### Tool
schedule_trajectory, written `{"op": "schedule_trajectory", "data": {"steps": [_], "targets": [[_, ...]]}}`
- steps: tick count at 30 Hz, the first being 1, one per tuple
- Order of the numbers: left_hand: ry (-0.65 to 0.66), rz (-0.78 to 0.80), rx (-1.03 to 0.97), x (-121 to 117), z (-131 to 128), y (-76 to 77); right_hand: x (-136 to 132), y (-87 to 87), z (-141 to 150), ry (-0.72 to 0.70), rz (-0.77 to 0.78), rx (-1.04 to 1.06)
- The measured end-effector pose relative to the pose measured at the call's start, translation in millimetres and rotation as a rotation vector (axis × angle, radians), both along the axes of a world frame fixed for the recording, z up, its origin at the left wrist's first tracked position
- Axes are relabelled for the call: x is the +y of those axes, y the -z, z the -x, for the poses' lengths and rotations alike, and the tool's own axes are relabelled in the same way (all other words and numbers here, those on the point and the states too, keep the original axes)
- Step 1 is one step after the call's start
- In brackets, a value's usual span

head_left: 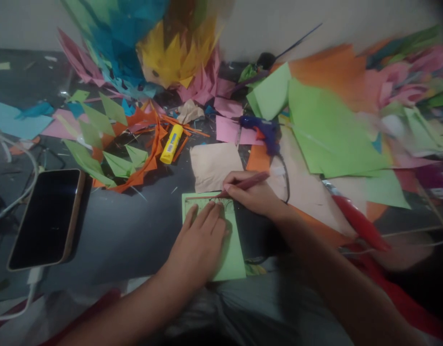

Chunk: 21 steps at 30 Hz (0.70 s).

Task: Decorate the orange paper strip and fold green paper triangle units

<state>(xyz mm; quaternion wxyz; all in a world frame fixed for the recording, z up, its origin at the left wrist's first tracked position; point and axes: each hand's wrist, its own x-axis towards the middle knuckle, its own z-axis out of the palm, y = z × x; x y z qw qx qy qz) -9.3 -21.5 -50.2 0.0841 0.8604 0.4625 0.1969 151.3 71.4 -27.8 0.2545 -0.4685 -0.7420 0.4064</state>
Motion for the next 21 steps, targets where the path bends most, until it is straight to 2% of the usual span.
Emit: {"op": "schedule_trajectory", "data": {"steps": [21], "targets": [[0.015, 0.008, 0.006, -0.2, 1.2, 0.2, 0.7, 2.0, -2.4, 0.032, 0.003, 0.05]]}}
